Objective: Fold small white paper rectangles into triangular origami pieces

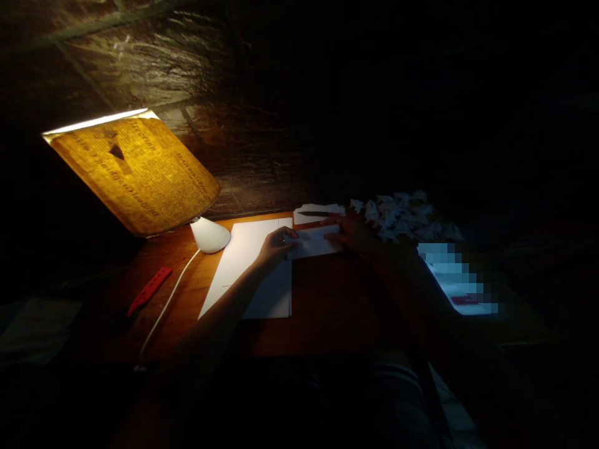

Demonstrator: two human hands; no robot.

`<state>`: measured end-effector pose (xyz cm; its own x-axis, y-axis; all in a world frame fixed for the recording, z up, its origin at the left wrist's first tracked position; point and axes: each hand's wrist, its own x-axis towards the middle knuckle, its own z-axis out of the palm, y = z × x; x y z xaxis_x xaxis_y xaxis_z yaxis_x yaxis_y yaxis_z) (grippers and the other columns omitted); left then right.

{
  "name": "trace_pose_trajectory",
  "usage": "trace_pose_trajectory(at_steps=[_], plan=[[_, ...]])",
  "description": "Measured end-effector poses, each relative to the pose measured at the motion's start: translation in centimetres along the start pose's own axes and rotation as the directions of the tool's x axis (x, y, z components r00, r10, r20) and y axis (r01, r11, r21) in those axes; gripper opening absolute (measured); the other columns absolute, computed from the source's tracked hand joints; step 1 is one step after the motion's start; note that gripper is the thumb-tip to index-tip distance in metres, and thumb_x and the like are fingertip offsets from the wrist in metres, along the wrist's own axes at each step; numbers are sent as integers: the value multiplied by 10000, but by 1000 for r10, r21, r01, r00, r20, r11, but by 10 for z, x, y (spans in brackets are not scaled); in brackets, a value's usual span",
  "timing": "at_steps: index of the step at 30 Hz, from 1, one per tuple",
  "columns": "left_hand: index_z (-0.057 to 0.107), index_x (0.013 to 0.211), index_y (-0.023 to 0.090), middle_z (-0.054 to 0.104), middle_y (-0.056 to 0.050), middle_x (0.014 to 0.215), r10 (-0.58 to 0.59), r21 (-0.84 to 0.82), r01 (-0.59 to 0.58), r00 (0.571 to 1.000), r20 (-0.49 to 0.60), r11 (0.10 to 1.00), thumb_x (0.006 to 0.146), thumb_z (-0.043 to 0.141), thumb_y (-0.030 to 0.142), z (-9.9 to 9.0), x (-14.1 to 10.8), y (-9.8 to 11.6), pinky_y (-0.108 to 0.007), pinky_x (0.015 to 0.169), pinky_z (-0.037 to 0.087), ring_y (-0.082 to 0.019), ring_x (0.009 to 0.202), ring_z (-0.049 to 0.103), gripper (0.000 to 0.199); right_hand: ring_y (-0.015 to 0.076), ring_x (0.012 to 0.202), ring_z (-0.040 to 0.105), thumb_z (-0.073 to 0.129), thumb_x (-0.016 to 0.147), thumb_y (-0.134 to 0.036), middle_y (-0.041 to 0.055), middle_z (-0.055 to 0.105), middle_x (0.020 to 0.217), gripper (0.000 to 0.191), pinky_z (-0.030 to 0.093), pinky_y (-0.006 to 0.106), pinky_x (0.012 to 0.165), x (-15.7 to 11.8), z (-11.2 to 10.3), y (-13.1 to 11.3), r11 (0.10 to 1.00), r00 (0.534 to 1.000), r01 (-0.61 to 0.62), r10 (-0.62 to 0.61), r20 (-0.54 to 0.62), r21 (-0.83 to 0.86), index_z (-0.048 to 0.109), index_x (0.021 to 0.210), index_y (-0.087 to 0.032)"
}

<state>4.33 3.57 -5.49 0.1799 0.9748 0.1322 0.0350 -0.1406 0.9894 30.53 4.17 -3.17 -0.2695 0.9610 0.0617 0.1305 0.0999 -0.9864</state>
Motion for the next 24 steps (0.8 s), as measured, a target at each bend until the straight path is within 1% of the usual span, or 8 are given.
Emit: trace_pose_trajectory(at_steps=[4, 7, 10, 13, 15, 18, 21, 24], plan=[[663, 872, 181, 602, 32, 702, -14, 5, 14, 1000, 20, 1000, 626, 963, 481, -1, 1, -1, -201, 399, 273, -62, 469, 413, 491, 222, 984, 699, 878, 736, -365, 72, 774, 1068, 403, 562, 355, 862, -1, -1, -1, 1000, 999, -15, 15, 28, -1, 786, 1093, -204], [661, 839, 175, 633, 13, 745, 9, -9, -9, 1000, 22, 1000, 604, 979, 469, 0, 1, 1, -201, 439, 302, -70, 515, 455, 493, 244, 1045, 691, 821, 788, -534, 73, 774, 1098, 414, 531, 407, 957, -1, -2, -2, 1000, 998, 25, -25, 54, -5, 795, 1040, -205], [672, 832, 172, 626, 14, 710, 7, 4, -7, 999, 48, 1000, 619, 976, 449, 0, -2, 6, -209, 479, 321, -85, 542, 469, 463, 268, 1052, 697, 693, 852, -705, 85, 789, 1076, 531, 516, 436, 987, -1, -5, -5, 999, 990, 37, -36, 136, -5, 800, 1007, -209], [686, 823, 166, 681, -21, 783, 50, 31, -53, 994, 97, 998, 636, 966, 419, 2, -6, 15, -227, 562, 395, -120, 643, 553, 421, 276, 1075, 700, 651, 850, -780, 91, 795, 1095, 604, 508, 435, 1009, -2, -6, -12, 995, 979, 62, -44, 200, -84, 807, 996, -215], [698, 823, 164, 712, -47, 835, 89, 48, -96, 987, 136, 994, 661, 951, 410, 4, -8, 20, -250, 650, 458, -157, 753, 621, 388, 274, 1077, 703, 643, 852, -787, 91, 798, 1107, 611, 512, 422, 1000, -4, -6, -17, 984, 973, 86, -50, 225, -154, 808, 978, -213], [709, 832, 164, 744, -80, 900, 129, 86, -150, 968, 214, 985, 710, 916, 413, 7, -11, 26, -300, 769, 516, -206, 882, 678, 346, 268, 1030, 717, 644, 880, -736, 101, 798, 1095, 577, 533, 384, 919, -8, -4, -25, 961, 971, 127, -70, 231, -246, 805, 1003, -196], [709, 842, 168, 749, -77, 894, 154, 149, -196, 954, 256, 969, 772, 867, 402, 10, -13, 29, -316, 792, 532, -202, 870, 688, 291, 251, 959, 722, 709, 882, -604, 104, 798, 1054, 474, 535, 345, 835, -13, 0, -34, 902, 963, 198, -106, 248, -384, 802, 1065, -177], [712, 884, 169, 751, -75, 908, 178, 185, -236, 943, 280, 954, 822, 824, 382, 11, -15, 30, -309, 787, 540, -186, 850, 691, 249, 239, 974, 718, 768, 863, -483, 88, 800, 1106, 365, 529, 318, 825, -18, 5, -41, 827, 940, 279, -131, 314, -488, 806, 1085, -197]])
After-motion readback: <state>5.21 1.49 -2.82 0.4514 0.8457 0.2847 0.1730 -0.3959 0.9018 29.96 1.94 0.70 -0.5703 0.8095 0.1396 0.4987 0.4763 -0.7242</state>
